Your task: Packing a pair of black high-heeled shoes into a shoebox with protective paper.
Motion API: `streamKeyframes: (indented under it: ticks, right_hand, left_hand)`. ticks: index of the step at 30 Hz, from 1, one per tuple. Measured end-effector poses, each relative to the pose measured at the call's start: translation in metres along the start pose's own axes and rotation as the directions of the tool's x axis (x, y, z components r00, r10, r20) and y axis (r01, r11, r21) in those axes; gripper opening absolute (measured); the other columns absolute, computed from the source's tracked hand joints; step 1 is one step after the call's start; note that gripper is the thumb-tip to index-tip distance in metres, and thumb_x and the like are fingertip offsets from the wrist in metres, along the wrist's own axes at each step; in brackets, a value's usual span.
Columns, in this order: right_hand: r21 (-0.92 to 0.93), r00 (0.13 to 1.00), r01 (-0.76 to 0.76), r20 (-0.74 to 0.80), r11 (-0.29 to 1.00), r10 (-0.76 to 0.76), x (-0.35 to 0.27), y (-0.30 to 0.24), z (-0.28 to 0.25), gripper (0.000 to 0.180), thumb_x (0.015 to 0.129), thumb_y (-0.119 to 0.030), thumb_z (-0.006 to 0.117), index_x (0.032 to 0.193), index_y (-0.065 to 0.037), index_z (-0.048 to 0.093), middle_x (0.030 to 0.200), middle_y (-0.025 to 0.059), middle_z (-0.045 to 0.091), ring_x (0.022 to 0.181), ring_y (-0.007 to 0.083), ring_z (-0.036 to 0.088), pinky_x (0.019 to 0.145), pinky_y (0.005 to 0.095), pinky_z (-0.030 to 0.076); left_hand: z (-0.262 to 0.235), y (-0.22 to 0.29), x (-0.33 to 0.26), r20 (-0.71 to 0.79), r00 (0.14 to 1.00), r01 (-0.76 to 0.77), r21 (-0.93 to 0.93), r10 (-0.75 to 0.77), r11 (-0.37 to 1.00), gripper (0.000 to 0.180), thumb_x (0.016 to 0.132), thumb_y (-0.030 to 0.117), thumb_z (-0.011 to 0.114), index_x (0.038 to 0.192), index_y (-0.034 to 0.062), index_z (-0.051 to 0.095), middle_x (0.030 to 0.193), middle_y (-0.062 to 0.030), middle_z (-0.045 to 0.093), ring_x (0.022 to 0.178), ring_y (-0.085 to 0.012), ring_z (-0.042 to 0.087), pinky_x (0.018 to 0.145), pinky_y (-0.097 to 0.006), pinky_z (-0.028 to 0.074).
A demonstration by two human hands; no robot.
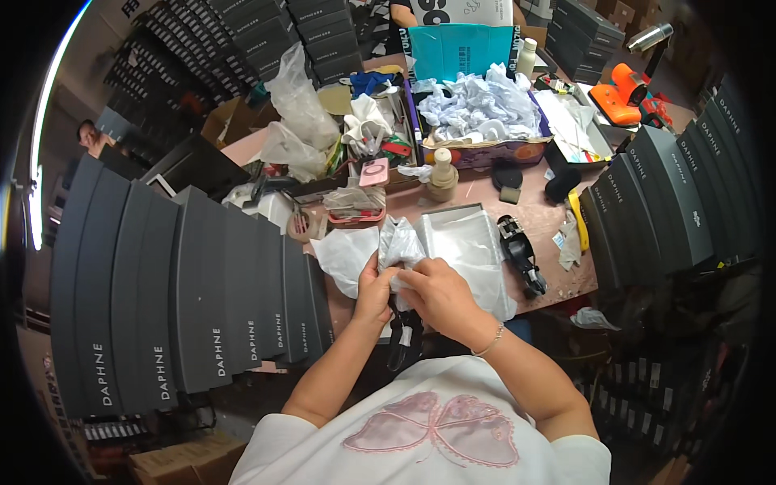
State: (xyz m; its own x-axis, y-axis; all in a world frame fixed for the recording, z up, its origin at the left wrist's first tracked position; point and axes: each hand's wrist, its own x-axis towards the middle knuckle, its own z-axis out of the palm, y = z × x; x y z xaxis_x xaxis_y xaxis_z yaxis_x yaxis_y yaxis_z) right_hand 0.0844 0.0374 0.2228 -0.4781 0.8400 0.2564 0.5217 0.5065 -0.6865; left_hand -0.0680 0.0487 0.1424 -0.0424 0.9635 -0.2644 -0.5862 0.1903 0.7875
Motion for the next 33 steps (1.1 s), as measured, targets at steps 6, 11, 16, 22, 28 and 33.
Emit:
streamKeyframes:
  ticks: [6, 11, 16, 22, 28, 33]
  right_hand:
    - [-0.055, 0.970, 0.123, 0.217, 0.991, -0.109, -0.035, 0.009, 0.007, 0.015, 0.079, -0.016, 0.063, 0.089, -0.006, 0.064, 0.083, 0.0129, 0.059, 0.082, 0.0317, 0.055, 0.073, 0.0404, 0.046]
    - [-0.298, 0.962, 0.104, 0.274, 0.949, -0.019, -0.050, 0.021, 0.018, 0.020, 0.072, -0.016, 0.069, 0.089, -0.008, 0.064, 0.093, 0.0086, 0.059, 0.094, 0.0288, 0.053, 0.078, 0.0418, 0.041]
    - [-0.408, 0.981, -0.171, 0.013, 0.897, 0.193, -0.038, 0.023, 0.006, 0.070, 0.068, -0.020, 0.075, 0.127, -0.008, 0.042, 0.101, 0.0142, 0.059, 0.099, 0.0297, 0.057, 0.077, 0.0430, 0.045]
    - [-0.369, 0.957, -0.263, 0.018, 0.892, 0.290, -0.030, 0.068, 0.035, 0.049, 0.079, -0.017, 0.062, 0.122, -0.005, 0.041, 0.087, 0.0188, 0.061, 0.070, 0.0373, 0.064, 0.060, 0.0454, 0.052]
    - [-0.012, 0.973, -0.223, 0.055, 0.975, 0.223, -0.040, 0.059, 0.012, 0.053, 0.075, -0.012, 0.064, 0.122, -0.002, 0.041, 0.096, 0.0238, 0.059, 0.087, 0.0426, 0.059, 0.073, 0.0461, 0.049]
    - [-0.061, 0.947, -0.313, -0.090, 0.948, 0.307, -0.047, 0.087, 0.034, 0.042, 0.073, -0.009, 0.064, 0.111, 0.002, 0.050, 0.095, 0.0234, 0.059, 0.087, 0.0422, 0.058, 0.074, 0.0473, 0.049]
  left_hand:
    - [0.007, -0.055, -0.040, -0.185, 0.967, 0.153, -0.119, -0.173, 0.981, 0.051, 0.080, -0.005, 0.052, 0.130, 0.0020, 0.045, 0.111, -0.0090, 0.059, 0.094, -0.0171, 0.061, 0.081, -0.029, 0.050]
    - [0.008, -0.062, -0.050, -0.173, 0.969, 0.172, -0.051, -0.178, 0.984, 0.058, 0.080, -0.005, 0.051, 0.136, 0.0026, 0.039, 0.116, -0.0082, 0.057, 0.100, -0.0168, 0.057, 0.087, -0.029, 0.047]
    - [0.027, -0.058, -0.053, -0.160, 0.981, 0.110, -0.011, -0.110, 0.994, 0.057, 0.084, -0.009, 0.046, 0.139, 0.0020, 0.035, 0.124, -0.0081, 0.052, 0.108, -0.0161, 0.054, 0.092, -0.030, 0.044]
    - [0.031, -0.077, -0.050, -0.140, 0.990, -0.026, -0.005, 0.025, 1.000, 0.051, 0.091, -0.003, 0.048, 0.139, -0.0003, 0.033, 0.129, -0.0086, 0.048, 0.113, -0.0157, 0.049, 0.097, -0.029, 0.039]
    - [0.028, -0.067, -0.061, -0.123, 0.991, 0.051, -0.005, -0.051, 0.999, 0.053, 0.091, 0.000, 0.049, 0.140, -0.0010, 0.029, 0.132, -0.0099, 0.046, 0.117, -0.0162, 0.047, 0.100, -0.029, 0.037]
    - [0.043, -0.071, -0.057, -0.060, 0.998, -0.027, 0.124, 0.034, 0.992, 0.056, 0.091, 0.003, 0.052, 0.141, -0.0015, 0.025, 0.134, -0.0113, 0.042, 0.121, -0.0181, 0.043, 0.103, -0.030, 0.033]
